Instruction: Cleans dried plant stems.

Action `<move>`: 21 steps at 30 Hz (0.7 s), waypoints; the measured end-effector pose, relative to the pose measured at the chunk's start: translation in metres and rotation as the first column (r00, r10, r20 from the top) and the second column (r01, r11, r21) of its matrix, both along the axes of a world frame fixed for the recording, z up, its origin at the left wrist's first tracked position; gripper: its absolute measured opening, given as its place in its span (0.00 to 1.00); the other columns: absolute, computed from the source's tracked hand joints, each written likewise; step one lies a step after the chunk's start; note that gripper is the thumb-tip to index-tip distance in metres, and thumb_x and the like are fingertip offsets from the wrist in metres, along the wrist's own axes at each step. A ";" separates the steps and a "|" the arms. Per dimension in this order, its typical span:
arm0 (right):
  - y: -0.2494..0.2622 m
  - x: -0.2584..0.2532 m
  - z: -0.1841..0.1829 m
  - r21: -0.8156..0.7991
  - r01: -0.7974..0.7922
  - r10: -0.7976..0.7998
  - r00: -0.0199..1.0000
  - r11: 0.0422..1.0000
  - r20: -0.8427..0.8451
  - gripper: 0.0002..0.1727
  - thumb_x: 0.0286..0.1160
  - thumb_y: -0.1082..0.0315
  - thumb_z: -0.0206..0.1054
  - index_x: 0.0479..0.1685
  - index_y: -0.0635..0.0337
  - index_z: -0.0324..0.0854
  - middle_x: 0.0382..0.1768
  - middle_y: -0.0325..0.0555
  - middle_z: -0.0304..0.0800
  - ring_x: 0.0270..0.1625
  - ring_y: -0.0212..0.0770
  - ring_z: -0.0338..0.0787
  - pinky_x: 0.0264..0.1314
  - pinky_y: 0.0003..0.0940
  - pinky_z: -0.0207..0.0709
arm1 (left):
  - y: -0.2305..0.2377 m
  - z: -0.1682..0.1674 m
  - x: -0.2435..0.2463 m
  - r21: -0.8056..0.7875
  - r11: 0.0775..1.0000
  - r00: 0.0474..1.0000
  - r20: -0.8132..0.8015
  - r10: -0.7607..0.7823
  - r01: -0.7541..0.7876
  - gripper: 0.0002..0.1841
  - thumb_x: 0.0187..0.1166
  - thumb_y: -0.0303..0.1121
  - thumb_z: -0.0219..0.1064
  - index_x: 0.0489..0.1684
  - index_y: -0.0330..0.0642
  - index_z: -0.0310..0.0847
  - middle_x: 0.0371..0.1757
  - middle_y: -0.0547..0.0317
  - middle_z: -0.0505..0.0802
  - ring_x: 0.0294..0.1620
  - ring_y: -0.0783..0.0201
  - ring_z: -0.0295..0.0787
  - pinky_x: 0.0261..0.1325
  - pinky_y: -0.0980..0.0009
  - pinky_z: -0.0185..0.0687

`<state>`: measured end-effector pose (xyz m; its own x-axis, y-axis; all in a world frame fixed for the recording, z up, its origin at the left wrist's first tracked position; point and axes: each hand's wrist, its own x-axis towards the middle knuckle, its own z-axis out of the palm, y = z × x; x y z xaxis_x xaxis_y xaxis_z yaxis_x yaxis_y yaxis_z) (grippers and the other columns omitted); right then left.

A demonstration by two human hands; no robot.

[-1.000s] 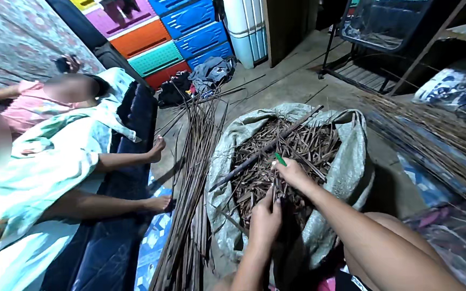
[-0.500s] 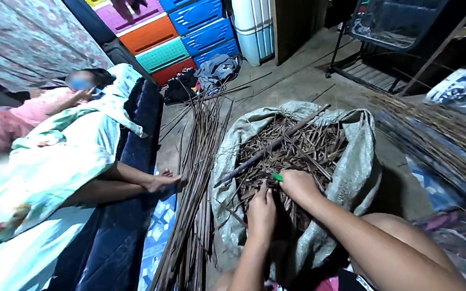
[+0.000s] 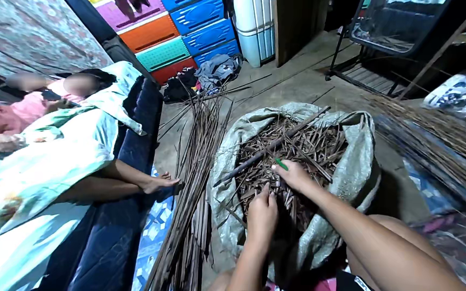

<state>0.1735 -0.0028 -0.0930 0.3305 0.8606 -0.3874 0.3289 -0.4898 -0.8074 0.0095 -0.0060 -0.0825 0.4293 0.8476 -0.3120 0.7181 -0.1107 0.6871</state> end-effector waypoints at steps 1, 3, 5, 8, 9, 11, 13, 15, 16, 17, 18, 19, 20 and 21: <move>0.001 -0.004 -0.001 0.030 0.014 -0.012 0.997 0.999 -0.077 0.19 0.92 0.58 0.58 0.60 0.68 0.81 0.42 0.53 0.83 0.41 0.44 0.81 0.51 0.44 0.75 | 0.000 0.000 0.001 -0.008 1.000 1.000 0.010 -0.006 0.006 0.23 0.93 0.37 0.54 0.84 0.41 0.73 0.64 0.42 0.92 0.64 0.49 0.90 0.73 0.48 0.78; 0.002 -0.003 -0.002 0.023 0.064 -0.060 0.987 0.998 -0.151 0.15 0.91 0.64 0.57 0.59 0.67 0.81 0.38 0.49 0.81 0.36 0.39 0.78 0.45 0.39 0.74 | -0.001 0.001 0.004 -0.035 0.999 1.000 0.020 -0.024 0.025 0.25 0.91 0.37 0.57 0.85 0.41 0.72 0.67 0.43 0.91 0.68 0.50 0.89 0.76 0.50 0.76; 0.004 0.005 -0.005 -0.010 0.115 -0.115 0.978 0.993 -0.172 0.15 0.92 0.62 0.55 0.59 0.66 0.80 0.34 0.45 0.78 0.30 0.36 0.75 0.37 0.35 0.72 | -0.002 0.002 0.004 -0.071 0.996 0.998 0.021 -0.057 0.058 0.25 0.91 0.37 0.58 0.86 0.42 0.70 0.67 0.43 0.91 0.67 0.51 0.89 0.75 0.51 0.77; 0.003 0.009 -0.006 -0.016 0.096 -0.097 0.973 0.995 -0.211 0.18 0.95 0.57 0.54 0.56 0.64 0.80 0.29 0.40 0.72 0.24 0.32 0.69 0.30 0.30 0.67 | -0.002 -0.002 0.002 -0.061 0.995 0.995 0.056 -0.077 0.080 0.24 0.92 0.37 0.55 0.86 0.42 0.70 0.64 0.43 0.92 0.61 0.52 0.91 0.71 0.51 0.80; 0.002 0.007 -0.004 0.005 0.096 -0.092 0.971 0.995 -0.222 0.17 0.94 0.59 0.54 0.54 0.64 0.80 0.28 0.39 0.72 0.24 0.32 0.69 0.29 0.30 0.67 | -0.001 -0.003 0.002 -0.052 0.995 0.995 0.070 -0.075 0.079 0.24 0.93 0.37 0.54 0.86 0.42 0.70 0.63 0.43 0.92 0.60 0.53 0.91 0.70 0.51 0.80; 0.003 0.004 -0.001 0.061 0.147 -0.129 0.964 0.987 -0.234 0.14 0.94 0.62 0.54 0.53 0.65 0.79 0.27 0.39 0.72 0.24 0.31 0.69 0.30 0.29 0.67 | -0.001 -0.003 0.001 -0.057 0.995 0.993 0.085 -0.081 0.086 0.25 0.92 0.37 0.55 0.87 0.43 0.70 0.66 0.44 0.91 0.63 0.53 0.91 0.73 0.51 0.79; 0.005 0.008 -0.006 0.115 0.227 -0.194 0.950 0.967 -0.245 0.15 0.94 0.62 0.53 0.56 0.65 0.81 0.28 0.38 0.73 0.24 0.30 0.69 0.30 0.28 0.66 | 0.000 -0.003 0.001 -0.059 0.994 0.991 0.098 -0.089 0.095 0.24 0.92 0.36 0.56 0.86 0.44 0.71 0.63 0.46 0.93 0.59 0.55 0.93 0.70 0.53 0.82; 0.003 0.015 -0.010 0.141 0.210 -0.183 0.967 0.968 -0.180 0.18 0.95 0.60 0.53 0.62 0.65 0.81 0.34 0.42 0.77 0.29 0.32 0.73 0.36 0.30 0.71 | 0.002 -0.005 0.001 -0.053 0.996 0.992 0.112 -0.066 0.073 0.23 0.92 0.36 0.56 0.83 0.43 0.74 0.52 0.46 0.95 0.46 0.57 0.92 0.59 0.55 0.84; 0.001 0.015 -0.007 0.124 0.147 -0.134 0.985 0.981 -0.104 0.18 0.94 0.60 0.55 0.63 0.65 0.81 0.39 0.47 0.81 0.35 0.37 0.78 0.44 0.36 0.74 | 0.004 -0.006 0.000 -0.047 0.998 0.993 0.108 -0.040 0.045 0.22 0.92 0.37 0.55 0.82 0.42 0.75 0.47 0.46 0.95 0.41 0.57 0.90 0.55 0.55 0.83; -0.001 0.012 -0.001 0.071 0.059 -0.058 0.998 0.996 -0.014 0.18 0.93 0.60 0.56 0.63 0.66 0.82 0.44 0.54 0.86 0.43 0.45 0.83 0.53 0.46 0.77 | 0.008 -0.007 0.000 -0.035 0.999 0.995 0.097 -0.007 0.010 0.22 0.93 0.37 0.54 0.82 0.43 0.76 0.45 0.46 0.94 0.41 0.56 0.90 0.54 0.54 0.84; -0.004 0.007 0.005 -0.012 -0.043 0.044 0.996 0.999 0.079 0.18 0.90 0.59 0.57 0.61 0.65 0.83 0.47 0.58 0.88 0.49 0.53 0.87 0.58 0.56 0.78 | 0.011 -0.008 -0.001 -0.019 0.999 0.996 0.082 0.028 -0.027 0.22 0.93 0.38 0.53 0.82 0.43 0.76 0.45 0.45 0.94 0.42 0.54 0.90 0.55 0.53 0.83; -0.008 -0.001 0.011 -0.103 -0.140 0.155 0.976 0.985 0.153 0.18 0.89 0.58 0.58 0.59 0.64 0.83 0.49 0.61 0.89 0.54 0.58 0.89 0.60 0.63 0.77 | 0.015 -0.008 -0.002 -0.009 0.999 0.996 0.068 0.053 -0.053 0.22 0.94 0.37 0.52 0.83 0.42 0.75 0.49 0.42 0.94 0.47 0.51 0.91 0.60 0.50 0.82; -0.013 -0.010 0.017 -0.182 -0.217 0.254 0.945 0.959 0.206 0.19 0.88 0.56 0.58 0.57 0.63 0.84 0.50 0.62 0.90 0.57 0.61 0.89 0.60 0.66 0.76 | 0.019 -0.007 -0.002 -0.002 0.997 0.996 0.053 0.072 -0.072 0.22 0.94 0.37 0.51 0.82 0.41 0.76 0.52 0.41 0.94 0.52 0.48 0.92 0.64 0.48 0.81; -0.017 -0.019 0.021 -0.244 -0.271 0.328 0.913 0.931 0.241 0.19 0.88 0.55 0.58 0.56 0.62 0.84 0.51 0.62 0.91 0.59 0.62 0.89 0.61 0.66 0.77 | 0.021 -0.007 -0.002 0.004 0.996 0.995 0.044 0.086 -0.086 0.22 0.94 0.36 0.50 0.79 0.39 0.78 0.54 0.40 0.94 0.55 0.48 0.92 0.66 0.47 0.81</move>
